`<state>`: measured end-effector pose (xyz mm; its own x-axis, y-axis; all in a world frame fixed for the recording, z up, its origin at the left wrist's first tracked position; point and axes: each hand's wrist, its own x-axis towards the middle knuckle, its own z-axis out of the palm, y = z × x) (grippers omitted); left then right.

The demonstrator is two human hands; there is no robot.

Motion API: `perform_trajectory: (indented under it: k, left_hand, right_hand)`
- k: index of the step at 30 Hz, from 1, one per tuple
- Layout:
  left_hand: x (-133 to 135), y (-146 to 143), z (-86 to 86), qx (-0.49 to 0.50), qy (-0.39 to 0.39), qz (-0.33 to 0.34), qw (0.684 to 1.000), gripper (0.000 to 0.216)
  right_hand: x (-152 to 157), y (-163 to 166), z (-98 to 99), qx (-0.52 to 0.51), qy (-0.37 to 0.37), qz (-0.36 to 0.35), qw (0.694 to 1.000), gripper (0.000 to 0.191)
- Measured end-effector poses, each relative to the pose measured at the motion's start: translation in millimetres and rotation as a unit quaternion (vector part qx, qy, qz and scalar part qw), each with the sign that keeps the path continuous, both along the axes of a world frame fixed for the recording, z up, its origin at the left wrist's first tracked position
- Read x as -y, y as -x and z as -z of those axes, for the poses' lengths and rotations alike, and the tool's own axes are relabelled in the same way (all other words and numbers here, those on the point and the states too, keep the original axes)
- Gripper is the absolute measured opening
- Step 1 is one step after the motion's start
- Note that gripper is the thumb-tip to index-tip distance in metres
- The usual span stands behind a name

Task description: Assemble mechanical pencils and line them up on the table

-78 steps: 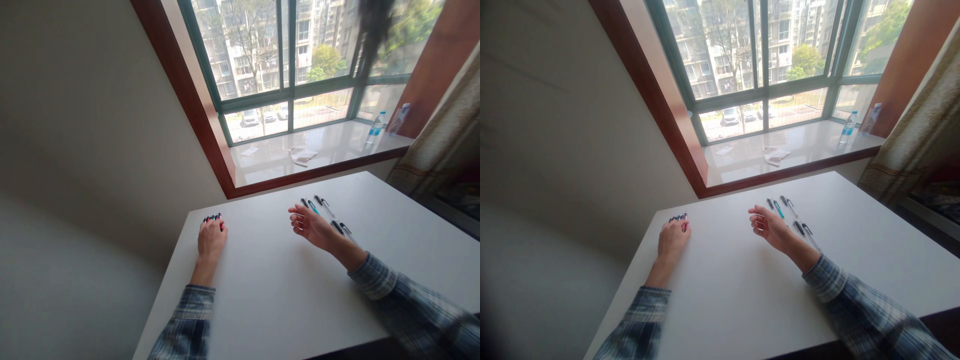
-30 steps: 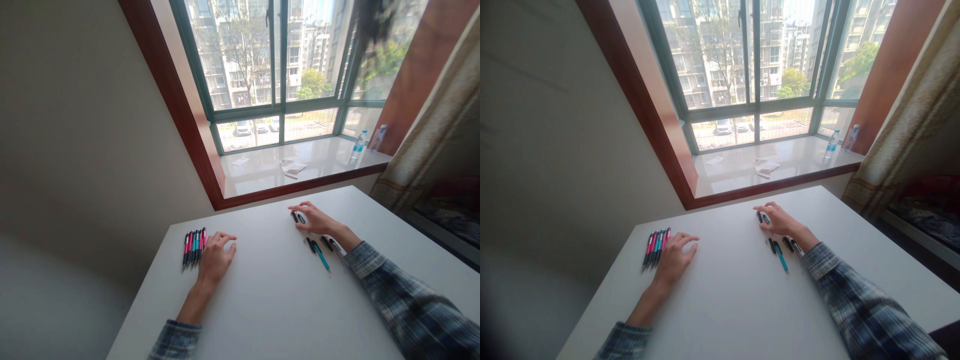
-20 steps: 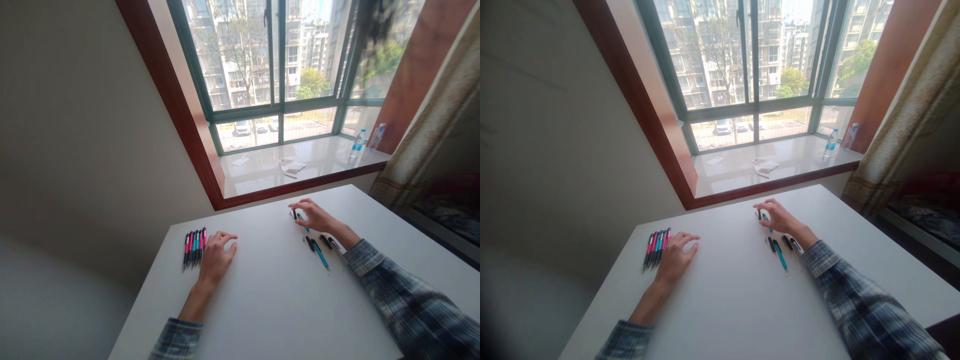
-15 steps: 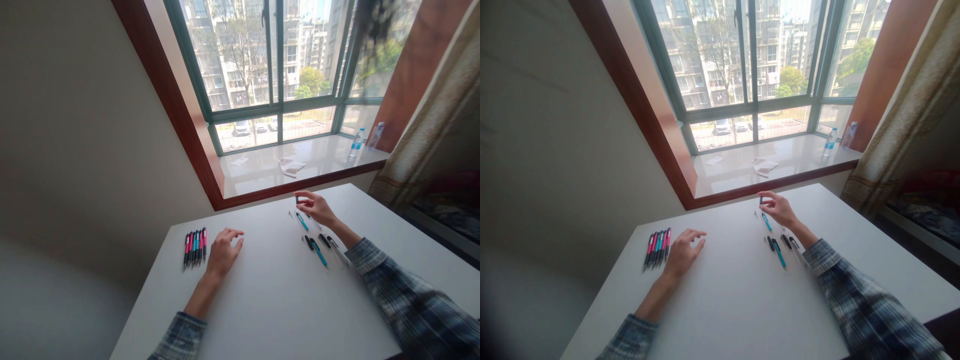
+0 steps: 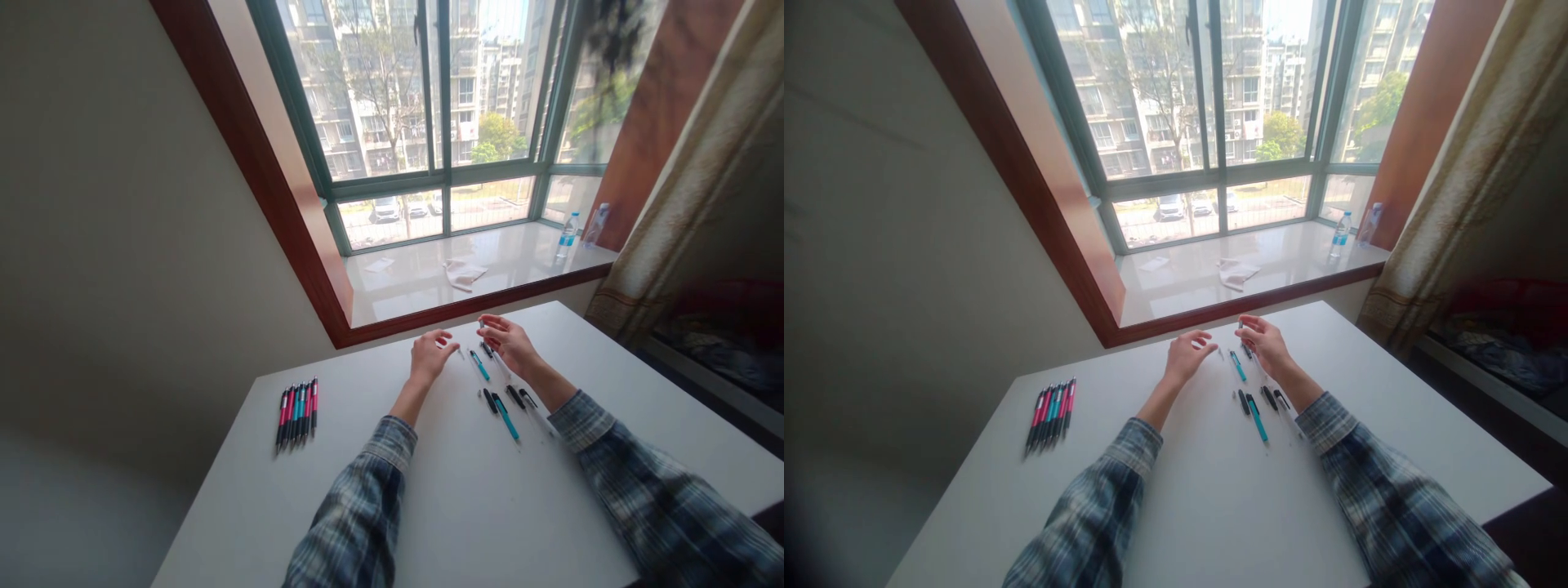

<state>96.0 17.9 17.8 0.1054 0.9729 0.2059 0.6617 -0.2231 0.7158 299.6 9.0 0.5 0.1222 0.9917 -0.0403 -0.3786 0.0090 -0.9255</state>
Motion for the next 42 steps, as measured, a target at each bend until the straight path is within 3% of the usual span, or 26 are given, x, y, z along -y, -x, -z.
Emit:
perform_trajectory:
  k: [8, 11, 19, 21, 24, 28, 33, 37, 42]
  left_hand:
    - [-8.5, -23.9, 20.3, 0.0, -0.006, -0.022, 1.0, 0.012]
    - [-7.4, -24.0, 19.5, 0.022, 0.003, -0.012, 1.0, 0.003]
    - [-2.0, 0.7, 8.2, 0.163, 0.049, 0.027, 0.985, 0.017]
    - [10.4, 16.7, 5.1, 0.232, 0.076, 0.037, 0.969, 0.025]
    - [43.9, 44.1, -1.0, 0.407, 0.146, 0.039, 0.901, 0.03]
    - [96.2, 79.6, -12.8, 0.496, 0.171, -0.009, 0.851, 0.029]
    - [134.1, 111.5, -22.3, 0.476, 0.125, -0.053, 0.869, 0.028]
    - [142.2, 119.6, -19.7, 0.428, 0.091, -0.054, 0.898, 0.025]
    - [147.8, 116.4, -17.4, 0.365, 0.083, -0.028, 0.927, 0.022]
  right_hand:
    - [-2.9, 1.9, 0.9, -0.012, 0.0, 0.016, 1.0, 0.044]
    - [-1.6, 2.3, -0.3, -0.004, 0.008, 0.02, 1.0, 0.045]
    - [4.8, 7.1, -6.0, 0.039, 0.044, 0.027, 0.998, 0.039]
    - [7.1, 8.9, -8.7, 0.059, 0.027, 0.0, 0.998, 0.04]
    - [14.0, 14.2, -14.6, 0.137, -0.032, -0.044, 0.989, 0.041]
    - [35.4, 32.8, -24.7, 0.261, -0.132, -0.101, 0.951, 0.039]
    - [77.3, 72.6, -27.5, 0.319, -0.2, -0.148, 0.914, 0.03]
    - [101.9, 96.4, -19.7, 0.3, -0.229, -0.145, 0.914, 0.031]
    - [112.0, 101.2, -16.6, 0.318, -0.28, -0.11, 0.899, 0.025]
